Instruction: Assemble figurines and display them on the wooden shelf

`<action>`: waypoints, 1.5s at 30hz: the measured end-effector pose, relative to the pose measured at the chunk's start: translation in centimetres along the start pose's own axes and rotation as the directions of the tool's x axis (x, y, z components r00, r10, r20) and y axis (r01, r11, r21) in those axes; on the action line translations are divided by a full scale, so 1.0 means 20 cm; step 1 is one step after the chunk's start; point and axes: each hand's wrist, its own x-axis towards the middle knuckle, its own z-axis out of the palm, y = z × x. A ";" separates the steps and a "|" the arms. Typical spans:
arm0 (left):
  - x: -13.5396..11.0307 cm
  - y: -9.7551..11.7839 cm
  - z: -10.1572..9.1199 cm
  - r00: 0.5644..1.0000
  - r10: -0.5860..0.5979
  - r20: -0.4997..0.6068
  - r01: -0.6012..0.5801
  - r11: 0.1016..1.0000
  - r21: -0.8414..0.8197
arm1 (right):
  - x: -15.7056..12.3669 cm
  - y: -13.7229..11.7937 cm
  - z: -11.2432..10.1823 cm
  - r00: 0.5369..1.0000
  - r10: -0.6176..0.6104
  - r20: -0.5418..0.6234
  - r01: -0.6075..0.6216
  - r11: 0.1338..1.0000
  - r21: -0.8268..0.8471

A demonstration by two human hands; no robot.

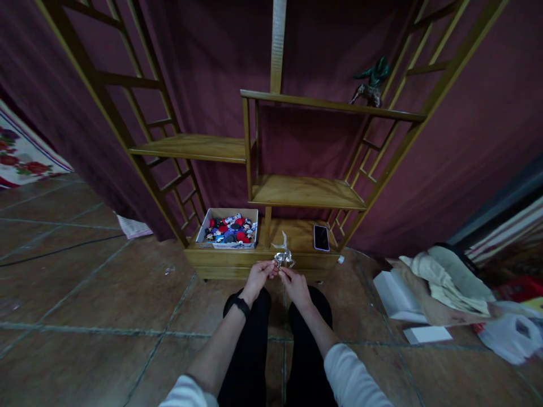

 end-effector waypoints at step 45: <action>-0.08 0.11 0.04 0.971 0.008 0.240 -0.026 0.997 0.069 | 0.09 0.07 -0.01 0.896 0.267 0.356 -0.445 0.545 0.711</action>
